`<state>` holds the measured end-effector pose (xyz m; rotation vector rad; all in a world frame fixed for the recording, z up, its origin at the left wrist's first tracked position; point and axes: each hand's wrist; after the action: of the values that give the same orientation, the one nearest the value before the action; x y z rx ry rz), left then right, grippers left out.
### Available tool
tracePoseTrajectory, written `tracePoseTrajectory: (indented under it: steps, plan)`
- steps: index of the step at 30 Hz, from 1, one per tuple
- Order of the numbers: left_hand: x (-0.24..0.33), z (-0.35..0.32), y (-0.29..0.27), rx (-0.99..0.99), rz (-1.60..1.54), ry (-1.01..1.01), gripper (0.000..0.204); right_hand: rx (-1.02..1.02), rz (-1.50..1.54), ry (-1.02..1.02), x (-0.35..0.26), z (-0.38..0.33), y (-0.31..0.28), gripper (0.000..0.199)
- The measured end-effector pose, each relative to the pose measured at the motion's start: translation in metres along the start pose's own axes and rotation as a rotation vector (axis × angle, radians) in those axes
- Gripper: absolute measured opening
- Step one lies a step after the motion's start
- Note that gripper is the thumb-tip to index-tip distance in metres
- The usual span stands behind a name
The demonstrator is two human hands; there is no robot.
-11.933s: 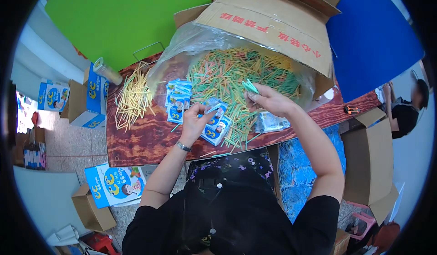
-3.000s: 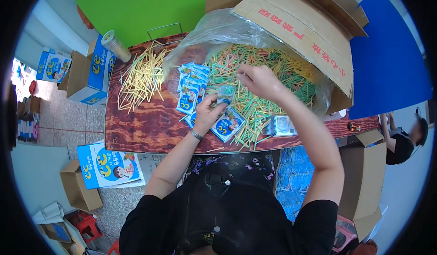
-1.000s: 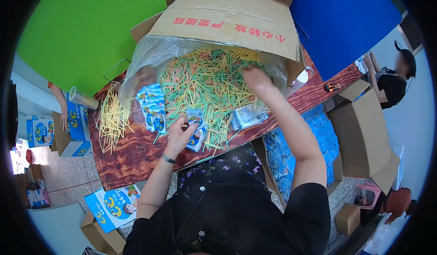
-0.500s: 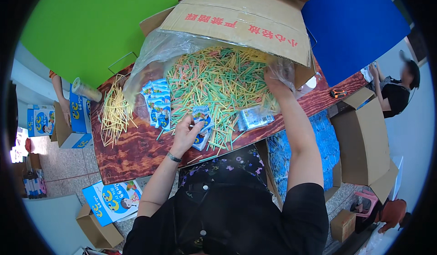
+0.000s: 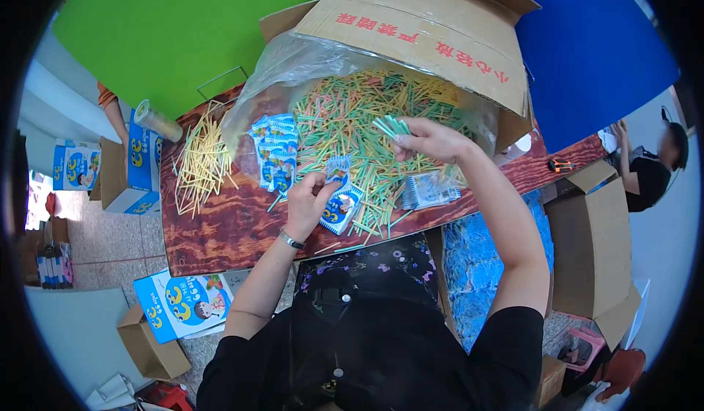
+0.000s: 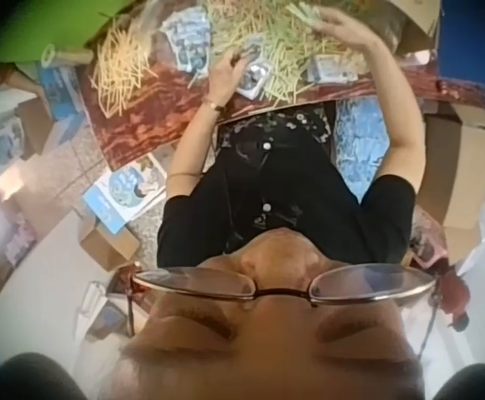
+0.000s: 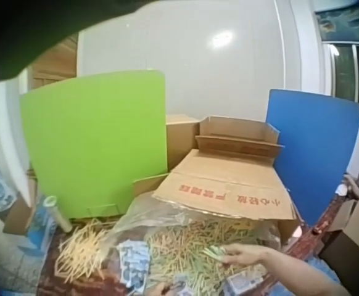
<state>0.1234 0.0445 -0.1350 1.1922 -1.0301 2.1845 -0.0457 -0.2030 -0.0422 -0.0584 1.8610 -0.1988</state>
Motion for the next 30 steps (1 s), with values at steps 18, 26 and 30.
tracePoseTrajectory:
  steps: [18,26,30]
  plan:
    - [-0.007,0.000,-0.012,0.109,0.213,0.281,0.030,-0.324,-1.218,0.041,-0.118,0.042,0.055,0.017]
    - [-0.005,0.006,-0.012,0.112,0.300,0.426,0.034,-0.507,-1.491,0.232,-0.138,0.068,0.080,0.027]
    - [-0.005,0.006,-0.017,0.132,0.257,0.436,0.034,-0.359,-1.432,-0.014,-0.149,0.063,0.076,0.030]
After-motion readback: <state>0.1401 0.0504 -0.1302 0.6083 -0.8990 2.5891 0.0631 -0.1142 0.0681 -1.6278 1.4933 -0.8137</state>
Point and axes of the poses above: each hand's wrist, its own z-axis towards the middle knuckle, its own y-axis out of the palm, x = y × z, and after that the axes turned 3 degrees about -x, right-handed
